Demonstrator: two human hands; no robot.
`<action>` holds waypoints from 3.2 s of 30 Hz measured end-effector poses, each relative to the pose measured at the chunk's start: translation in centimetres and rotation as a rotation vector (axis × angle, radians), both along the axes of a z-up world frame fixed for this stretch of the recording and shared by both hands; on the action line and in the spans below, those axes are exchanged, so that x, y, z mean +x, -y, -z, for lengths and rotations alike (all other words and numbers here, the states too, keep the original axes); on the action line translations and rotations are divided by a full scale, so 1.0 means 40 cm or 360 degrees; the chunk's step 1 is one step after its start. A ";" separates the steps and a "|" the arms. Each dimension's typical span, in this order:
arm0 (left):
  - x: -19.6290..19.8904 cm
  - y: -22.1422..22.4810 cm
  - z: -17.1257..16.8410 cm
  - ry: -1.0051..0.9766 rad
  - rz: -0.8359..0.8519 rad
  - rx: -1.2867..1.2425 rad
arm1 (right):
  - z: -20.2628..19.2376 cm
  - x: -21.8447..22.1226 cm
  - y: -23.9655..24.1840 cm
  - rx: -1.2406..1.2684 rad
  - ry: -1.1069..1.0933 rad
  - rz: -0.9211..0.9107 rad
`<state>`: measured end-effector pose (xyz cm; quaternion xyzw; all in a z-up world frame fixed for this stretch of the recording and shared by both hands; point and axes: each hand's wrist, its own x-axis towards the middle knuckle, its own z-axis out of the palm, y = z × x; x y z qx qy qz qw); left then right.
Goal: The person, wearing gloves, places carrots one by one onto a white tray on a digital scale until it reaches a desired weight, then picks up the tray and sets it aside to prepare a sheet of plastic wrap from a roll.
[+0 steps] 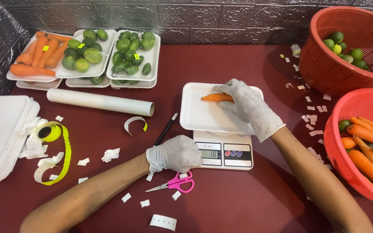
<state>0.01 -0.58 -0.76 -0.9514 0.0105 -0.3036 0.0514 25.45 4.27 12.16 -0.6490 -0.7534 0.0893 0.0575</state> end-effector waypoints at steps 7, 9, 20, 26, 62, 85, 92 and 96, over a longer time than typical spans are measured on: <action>0.003 -0.003 0.003 0.0026 0.0013 0.0022 | -0.029 -0.014 0.011 -0.0042 -0.0005 0.0020; 0.003 -0.004 0.010 0.0034 0.0024 0.0015 | -0.042 -0.019 0.021 -0.0045 -0.0026 0.0022; 0.002 0.001 -0.008 0.0038 0.0015 0.0014 | -0.119 -0.059 0.069 -0.0095 -0.0245 0.0104; 0.003 -0.002 -0.007 0.0039 0.0035 0.0006 | -0.098 -0.038 0.057 -0.0061 -0.0260 0.0065; -0.011 -0.004 -0.036 -0.0558 -0.0045 -0.0047 | 0.135 1.003 0.540 0.0164 0.0697 0.0842; -0.004 -0.001 -0.033 -0.0479 -0.0089 -0.0006 | 0.148 0.944 0.476 0.0522 -0.0006 0.0615; 0.003 0.004 -0.050 -0.0478 -0.0103 -0.0001 | 0.278 1.082 0.551 0.0534 -0.0424 0.0600; 0.002 0.005 -0.052 -0.0374 -0.0076 -0.0024 | 0.265 1.043 0.548 0.0616 -0.0329 0.0801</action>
